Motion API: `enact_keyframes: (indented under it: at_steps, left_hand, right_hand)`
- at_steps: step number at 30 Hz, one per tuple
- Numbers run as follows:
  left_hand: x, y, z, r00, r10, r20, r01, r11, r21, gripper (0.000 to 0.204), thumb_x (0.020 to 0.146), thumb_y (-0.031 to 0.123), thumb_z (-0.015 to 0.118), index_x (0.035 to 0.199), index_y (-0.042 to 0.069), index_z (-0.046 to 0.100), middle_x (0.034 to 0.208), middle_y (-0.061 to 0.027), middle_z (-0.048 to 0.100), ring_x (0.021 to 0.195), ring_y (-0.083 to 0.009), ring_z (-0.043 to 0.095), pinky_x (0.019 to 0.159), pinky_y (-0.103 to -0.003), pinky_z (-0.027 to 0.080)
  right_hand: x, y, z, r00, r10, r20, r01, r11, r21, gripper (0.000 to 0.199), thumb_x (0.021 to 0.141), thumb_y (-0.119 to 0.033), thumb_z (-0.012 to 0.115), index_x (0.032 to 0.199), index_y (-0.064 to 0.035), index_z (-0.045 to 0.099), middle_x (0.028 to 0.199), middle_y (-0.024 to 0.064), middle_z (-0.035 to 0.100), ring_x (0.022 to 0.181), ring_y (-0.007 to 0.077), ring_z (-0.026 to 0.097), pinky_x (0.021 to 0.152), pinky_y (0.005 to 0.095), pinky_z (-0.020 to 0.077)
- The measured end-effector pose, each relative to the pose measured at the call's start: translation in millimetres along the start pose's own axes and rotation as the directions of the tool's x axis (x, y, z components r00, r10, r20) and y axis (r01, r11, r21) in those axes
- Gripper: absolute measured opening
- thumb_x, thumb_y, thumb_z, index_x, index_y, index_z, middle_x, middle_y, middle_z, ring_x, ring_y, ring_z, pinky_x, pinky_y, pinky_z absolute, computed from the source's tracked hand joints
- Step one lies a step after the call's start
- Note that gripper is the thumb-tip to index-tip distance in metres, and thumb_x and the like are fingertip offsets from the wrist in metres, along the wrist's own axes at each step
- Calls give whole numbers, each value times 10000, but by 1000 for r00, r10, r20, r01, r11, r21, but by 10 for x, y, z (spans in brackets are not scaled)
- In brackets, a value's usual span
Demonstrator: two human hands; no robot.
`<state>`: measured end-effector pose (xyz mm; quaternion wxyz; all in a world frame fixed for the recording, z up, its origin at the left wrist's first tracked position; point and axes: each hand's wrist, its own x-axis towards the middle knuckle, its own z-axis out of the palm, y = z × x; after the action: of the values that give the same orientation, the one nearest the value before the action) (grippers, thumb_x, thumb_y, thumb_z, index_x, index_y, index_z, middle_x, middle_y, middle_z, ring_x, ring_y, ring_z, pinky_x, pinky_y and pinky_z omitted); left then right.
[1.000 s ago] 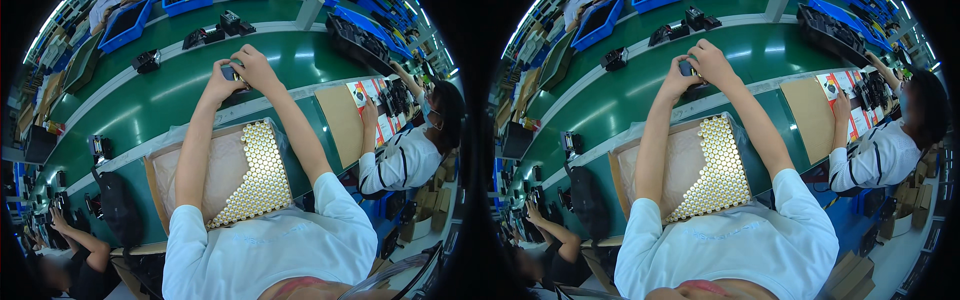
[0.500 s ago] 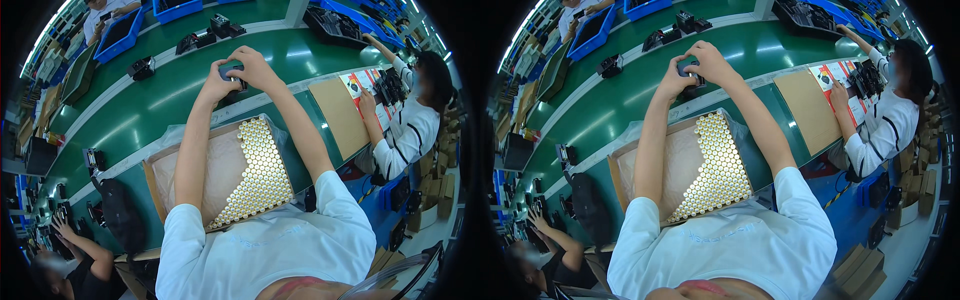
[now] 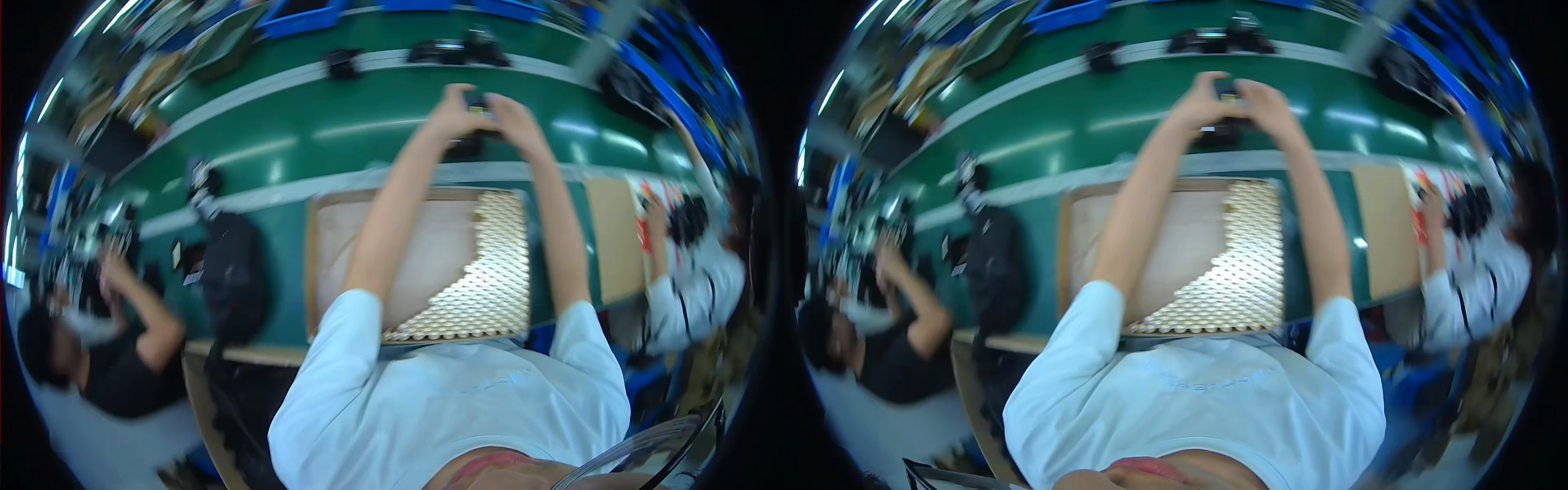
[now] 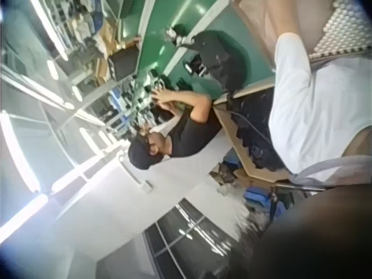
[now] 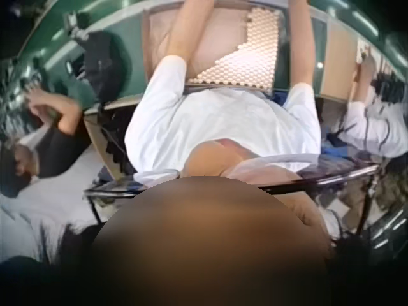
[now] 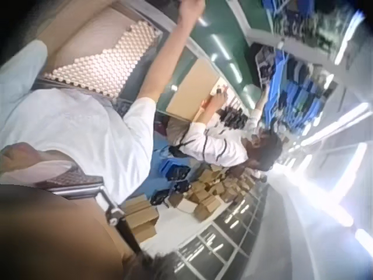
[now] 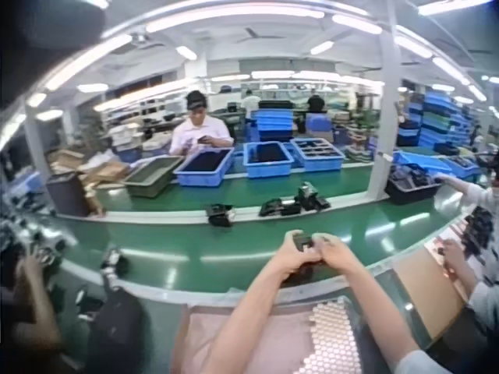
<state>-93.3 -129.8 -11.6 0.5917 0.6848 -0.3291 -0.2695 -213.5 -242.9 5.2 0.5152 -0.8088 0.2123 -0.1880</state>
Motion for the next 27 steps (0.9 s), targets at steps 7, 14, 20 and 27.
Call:
enact_keyframes:
  at_steps: [7,14,20,27]
  left_hand:
    - [-12,-19,-186,997,71,-33,-72,997,-10,842,551,84,837,1295,36,445,1062,-205,624,888,-313,627,804,-365,535]
    - [-1,-52,-179,995,96,-21,-91,980,178,796,564,111,832,1264,24,461,1027,-218,639,831,-321,636,774,-387,549]
    - [-40,111,-378,995,27,-99,25,873,487,693,651,200,743,1260,-7,486,985,-222,678,830,-367,676,740,-397,558]
    - [-27,-55,-765,930,184,-319,183,521,834,471,797,275,614,1162,-9,524,1037,-250,634,954,-444,600,823,-520,472]
  right_hand:
    - [88,-71,197,976,190,109,-214,936,281,370,1004,-358,528,1049,-12,651,923,73,656,771,145,602,679,267,537]
    - [225,330,160,979,139,151,-184,918,351,360,999,-263,533,1117,63,627,971,115,662,823,172,635,747,300,564]
    - [-41,-68,62,966,112,234,-174,948,267,389,978,-267,556,1209,41,613,1032,137,677,862,190,656,798,288,542]
    - [-221,-344,117,971,-61,230,99,983,-157,333,932,-219,579,1138,25,675,914,84,708,792,152,655,713,260,521]
